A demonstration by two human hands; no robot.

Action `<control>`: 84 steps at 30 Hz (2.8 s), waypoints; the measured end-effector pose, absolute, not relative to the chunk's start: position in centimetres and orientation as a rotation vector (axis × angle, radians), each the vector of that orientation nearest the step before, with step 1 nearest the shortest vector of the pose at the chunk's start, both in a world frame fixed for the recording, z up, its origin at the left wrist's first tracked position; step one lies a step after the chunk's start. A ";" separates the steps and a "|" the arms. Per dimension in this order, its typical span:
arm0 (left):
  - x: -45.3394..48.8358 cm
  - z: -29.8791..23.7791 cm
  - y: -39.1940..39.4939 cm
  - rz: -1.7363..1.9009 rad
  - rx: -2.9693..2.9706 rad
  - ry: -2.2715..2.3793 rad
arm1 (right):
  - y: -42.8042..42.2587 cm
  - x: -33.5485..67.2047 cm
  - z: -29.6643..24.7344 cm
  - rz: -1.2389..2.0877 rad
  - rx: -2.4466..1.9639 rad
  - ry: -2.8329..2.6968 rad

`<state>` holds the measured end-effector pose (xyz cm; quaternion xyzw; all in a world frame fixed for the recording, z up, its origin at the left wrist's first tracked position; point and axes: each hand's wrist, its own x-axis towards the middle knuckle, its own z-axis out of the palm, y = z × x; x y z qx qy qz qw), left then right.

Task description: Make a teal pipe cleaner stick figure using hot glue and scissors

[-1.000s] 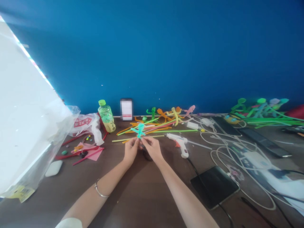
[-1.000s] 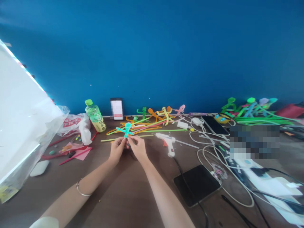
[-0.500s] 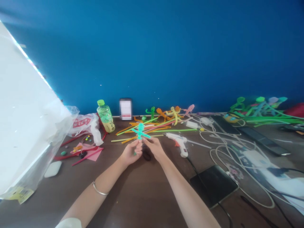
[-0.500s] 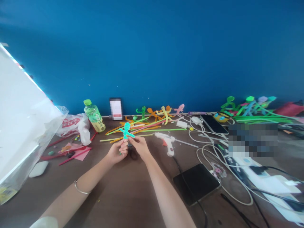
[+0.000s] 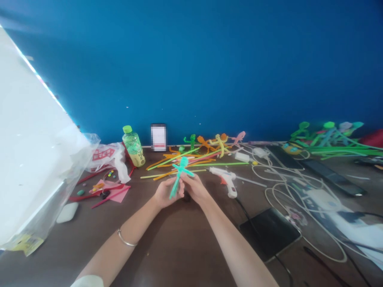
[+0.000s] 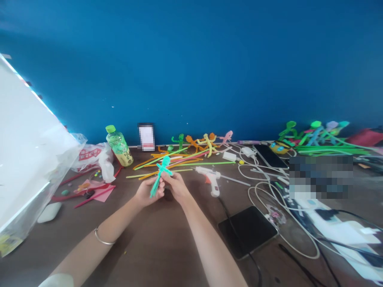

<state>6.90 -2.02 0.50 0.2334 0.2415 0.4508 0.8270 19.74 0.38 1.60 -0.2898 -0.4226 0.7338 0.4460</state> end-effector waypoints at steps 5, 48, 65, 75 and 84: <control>7.2 -0.2 -1.2 1.400 0.841 0.802 | 0.8 19.8 1.4 1.573 -0.864 -1.055; 6.2 -0.2 -0.4 1.288 0.680 0.732 | 2.9 24.1 2.3 1.222 -1.258 -1.775; 8.2 0.0 -2.3 1.314 1.809 1.232 | 1.3 15.9 15.2 -0.145 -1.403 -3.032; 8.0 0.6 -1.6 1.433 0.771 0.865 | -3.9 21.1 7.9 -0.630 -1.074 -2.643; 8.0 0.7 -2.3 1.148 0.470 0.405 | -2.1 24.7 5.4 0.629 -1.456 -1.923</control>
